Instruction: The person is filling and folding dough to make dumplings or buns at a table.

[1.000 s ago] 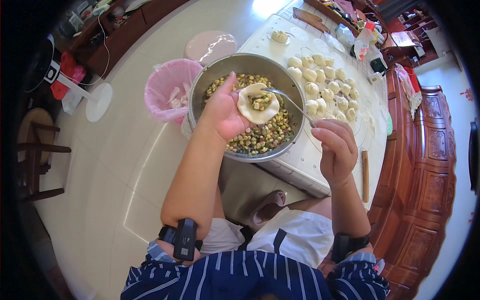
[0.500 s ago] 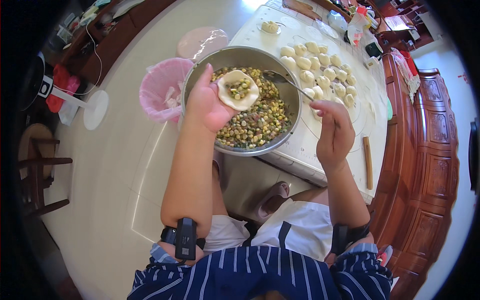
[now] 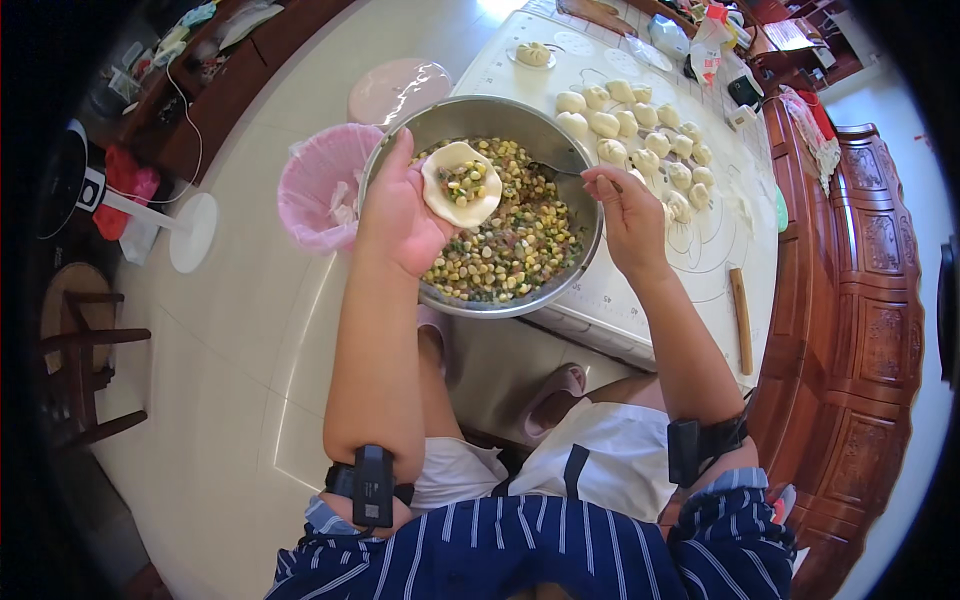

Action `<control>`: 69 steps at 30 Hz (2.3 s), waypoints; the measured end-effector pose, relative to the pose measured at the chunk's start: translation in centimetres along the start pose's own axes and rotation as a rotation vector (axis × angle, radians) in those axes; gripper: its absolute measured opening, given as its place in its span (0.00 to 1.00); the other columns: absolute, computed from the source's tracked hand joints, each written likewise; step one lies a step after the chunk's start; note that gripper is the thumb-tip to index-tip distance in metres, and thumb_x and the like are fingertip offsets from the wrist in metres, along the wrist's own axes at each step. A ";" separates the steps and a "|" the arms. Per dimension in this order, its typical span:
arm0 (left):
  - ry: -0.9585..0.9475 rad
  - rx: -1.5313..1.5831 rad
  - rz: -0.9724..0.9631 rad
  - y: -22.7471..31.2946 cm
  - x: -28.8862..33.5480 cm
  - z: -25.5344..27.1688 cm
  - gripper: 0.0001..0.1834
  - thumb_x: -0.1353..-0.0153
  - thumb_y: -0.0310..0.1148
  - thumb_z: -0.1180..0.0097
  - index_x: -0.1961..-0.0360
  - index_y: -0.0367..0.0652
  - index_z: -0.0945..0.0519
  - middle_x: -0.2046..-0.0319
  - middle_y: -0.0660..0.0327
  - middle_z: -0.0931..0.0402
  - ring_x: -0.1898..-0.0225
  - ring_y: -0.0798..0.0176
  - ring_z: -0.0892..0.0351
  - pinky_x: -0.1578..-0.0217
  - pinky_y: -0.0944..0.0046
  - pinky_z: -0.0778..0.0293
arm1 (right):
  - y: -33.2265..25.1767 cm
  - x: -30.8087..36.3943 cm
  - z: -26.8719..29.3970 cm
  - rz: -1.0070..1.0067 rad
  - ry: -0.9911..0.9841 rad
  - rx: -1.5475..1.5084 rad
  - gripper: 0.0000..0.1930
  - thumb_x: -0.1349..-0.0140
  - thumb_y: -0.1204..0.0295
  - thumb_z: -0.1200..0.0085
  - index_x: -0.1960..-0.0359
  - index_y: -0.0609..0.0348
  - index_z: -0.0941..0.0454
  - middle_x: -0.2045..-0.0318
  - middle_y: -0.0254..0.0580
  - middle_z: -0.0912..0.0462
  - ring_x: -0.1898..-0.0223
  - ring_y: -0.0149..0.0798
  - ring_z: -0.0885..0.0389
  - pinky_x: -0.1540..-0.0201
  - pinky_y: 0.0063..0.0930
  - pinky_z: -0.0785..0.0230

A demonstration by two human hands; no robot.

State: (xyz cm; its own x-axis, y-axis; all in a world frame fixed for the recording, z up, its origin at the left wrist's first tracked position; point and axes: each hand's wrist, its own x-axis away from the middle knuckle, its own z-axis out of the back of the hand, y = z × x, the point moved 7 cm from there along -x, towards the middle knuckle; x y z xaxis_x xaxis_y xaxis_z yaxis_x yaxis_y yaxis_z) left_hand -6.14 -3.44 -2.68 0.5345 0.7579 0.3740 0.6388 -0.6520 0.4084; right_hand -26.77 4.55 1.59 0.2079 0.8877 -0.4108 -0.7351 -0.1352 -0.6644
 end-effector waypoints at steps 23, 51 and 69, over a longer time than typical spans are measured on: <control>0.008 0.043 0.000 0.0 -0.4 0.4 0.33 0.32 0.54 0.65 0.44 0.32 0.35 0.45 0.46 0.32 0.44 0.47 0.31 0.44 0.43 0.35 | 6.0 2.2 2.2 -0.750 0.160 -0.807 0.13 0.31 0.66 0.59 0.57 0.61 0.26 0.70 0.42 0.19 0.69 0.30 0.23 0.65 0.22 0.33; -0.193 0.168 0.233 -2.9 -0.4 -0.9 0.36 0.33 0.58 0.65 0.42 0.33 0.36 0.44 0.47 0.33 0.42 0.45 0.32 0.44 0.38 0.36 | -10.2 4.7 3.1 0.609 0.077 0.029 0.15 0.53 0.85 0.46 0.62 0.58 0.21 0.64 0.45 0.18 0.65 0.42 0.20 0.64 0.28 0.26; -0.072 0.066 0.070 -0.8 -0.3 0.1 0.32 0.32 0.54 0.64 0.45 0.32 0.34 0.48 0.48 0.29 0.46 0.48 0.29 0.45 0.41 0.34 | -8.1 4.0 4.8 0.428 0.150 -0.021 0.07 0.40 0.81 0.52 0.62 0.61 0.23 0.66 0.45 0.18 0.66 0.42 0.20 0.63 0.26 0.30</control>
State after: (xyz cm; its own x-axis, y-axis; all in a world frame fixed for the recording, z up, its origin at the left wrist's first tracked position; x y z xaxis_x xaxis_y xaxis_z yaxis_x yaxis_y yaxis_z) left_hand -6.81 -3.15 -3.21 0.6156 0.7119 0.3379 0.6326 -0.7021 0.3269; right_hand -23.11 11.27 8.32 -0.0189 0.6766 -0.7361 -0.7624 -0.4861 -0.4272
